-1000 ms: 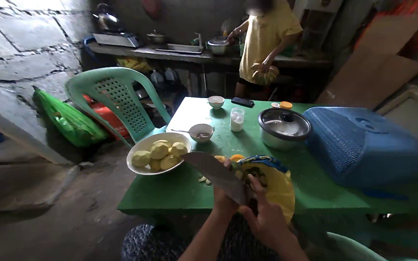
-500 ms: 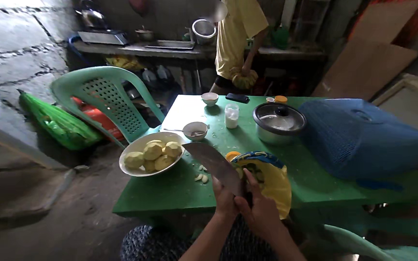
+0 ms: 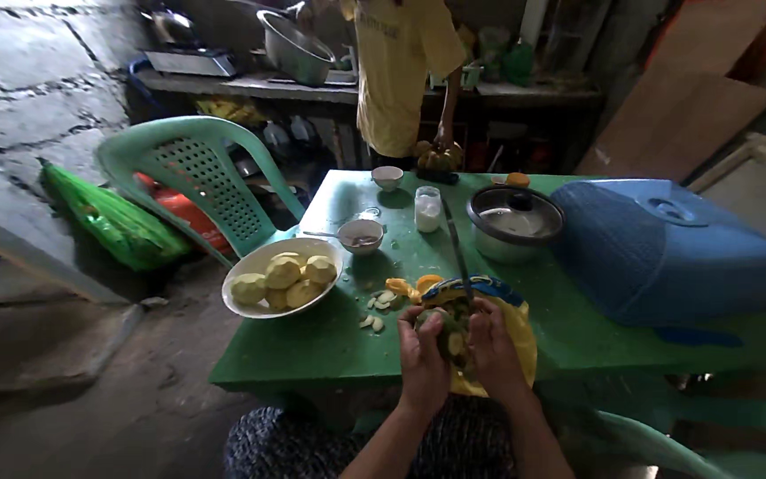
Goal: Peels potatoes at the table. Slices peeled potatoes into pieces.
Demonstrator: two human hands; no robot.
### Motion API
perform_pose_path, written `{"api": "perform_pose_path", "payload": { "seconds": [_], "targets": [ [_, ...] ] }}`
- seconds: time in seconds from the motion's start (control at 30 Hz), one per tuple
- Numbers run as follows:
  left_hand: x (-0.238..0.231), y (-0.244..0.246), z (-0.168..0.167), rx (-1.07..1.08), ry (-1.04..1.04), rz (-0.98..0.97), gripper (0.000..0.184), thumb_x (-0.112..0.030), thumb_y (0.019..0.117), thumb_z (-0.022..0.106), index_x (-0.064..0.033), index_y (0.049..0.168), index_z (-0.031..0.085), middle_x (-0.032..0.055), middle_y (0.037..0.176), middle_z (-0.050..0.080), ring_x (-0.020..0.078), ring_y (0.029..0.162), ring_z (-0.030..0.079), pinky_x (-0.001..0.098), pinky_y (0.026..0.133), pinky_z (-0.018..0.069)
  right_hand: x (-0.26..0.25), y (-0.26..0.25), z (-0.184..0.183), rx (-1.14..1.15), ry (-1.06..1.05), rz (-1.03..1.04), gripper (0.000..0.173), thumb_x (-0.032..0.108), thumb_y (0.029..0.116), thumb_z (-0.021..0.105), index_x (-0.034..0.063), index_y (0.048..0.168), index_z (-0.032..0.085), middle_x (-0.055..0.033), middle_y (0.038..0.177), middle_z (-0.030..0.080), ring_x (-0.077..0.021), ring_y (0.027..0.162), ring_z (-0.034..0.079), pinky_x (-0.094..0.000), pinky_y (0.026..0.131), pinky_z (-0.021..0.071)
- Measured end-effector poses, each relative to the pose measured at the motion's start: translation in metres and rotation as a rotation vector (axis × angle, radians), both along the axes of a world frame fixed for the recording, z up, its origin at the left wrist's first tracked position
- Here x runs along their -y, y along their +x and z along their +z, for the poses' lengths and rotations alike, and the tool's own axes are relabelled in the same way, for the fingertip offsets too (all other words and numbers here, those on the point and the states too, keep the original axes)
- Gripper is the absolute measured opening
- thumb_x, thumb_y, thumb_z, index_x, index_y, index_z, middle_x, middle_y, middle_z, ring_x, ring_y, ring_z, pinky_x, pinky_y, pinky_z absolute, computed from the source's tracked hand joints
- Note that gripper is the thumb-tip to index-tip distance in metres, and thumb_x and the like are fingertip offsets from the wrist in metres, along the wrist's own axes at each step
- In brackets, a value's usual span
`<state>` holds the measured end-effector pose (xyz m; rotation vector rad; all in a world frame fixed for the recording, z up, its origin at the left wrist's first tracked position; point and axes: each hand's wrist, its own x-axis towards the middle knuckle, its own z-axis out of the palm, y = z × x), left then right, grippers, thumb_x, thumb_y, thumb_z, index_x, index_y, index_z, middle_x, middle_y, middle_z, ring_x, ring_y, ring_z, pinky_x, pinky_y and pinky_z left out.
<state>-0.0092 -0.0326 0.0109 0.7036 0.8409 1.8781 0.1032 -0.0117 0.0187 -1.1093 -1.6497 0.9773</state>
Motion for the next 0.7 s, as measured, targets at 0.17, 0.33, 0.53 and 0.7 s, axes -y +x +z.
{"api": "perform_pose_path", "payload": {
  "seconds": [0.17,0.33,0.53,0.7],
  "targets": [
    [-0.013,-0.021,0.012,0.134,0.000,-0.128,0.033,-0.025,0.1108,0.033,-0.0033,0.128,0.050,0.0084,0.107,0.066,0.0148,0.094,0.067,0.0320,0.083,0.0587,0.011,0.011,-0.001,0.061,-0.014,0.016,0.061,0.041,0.1073,0.043,0.0051,0.156,0.033,-0.0036,0.087,0.063,-0.0071,0.062,0.054,-0.0295,0.058,0.0513],
    [-0.018,-0.022,0.013,0.241,-0.004,-0.137,0.032,-0.021,0.1110,0.031,-0.0034,0.131,0.049,0.0094,0.104,0.070,0.0165,0.092,0.071,0.0340,0.079,0.0609,0.030,0.009,-0.010,0.252,0.182,0.071,0.078,0.061,0.1024,0.044,0.0054,0.156,0.035,-0.0048,0.078,0.068,-0.0152,0.056,0.061,-0.0414,0.050,0.0554],
    [-0.014,-0.021,0.005,0.293,0.029,-0.146,0.026,-0.021,0.1085,0.043,-0.0020,0.121,0.055,0.0125,0.102,0.070,0.0183,0.087,0.071,0.0321,0.073,0.0620,0.037,0.004,-0.013,0.415,0.332,0.041,0.084,0.069,0.0996,0.038,0.0069,0.156,0.039,-0.0034,0.073,0.068,-0.0170,0.051,0.061,-0.0421,0.044,0.0528],
    [-0.012,-0.021,0.006,0.297,0.002,-0.127,0.025,-0.019,0.1089,0.043,-0.0015,0.124,0.054,0.0119,0.103,0.069,0.0171,0.090,0.070,0.0310,0.076,0.0609,0.039,0.005,-0.013,0.451,0.344,0.063,0.084,0.068,0.1001,0.038,0.0052,0.156,0.038,-0.0041,0.072,0.068,-0.0176,0.050,0.060,-0.0423,0.043,0.0522]
  ]
}}
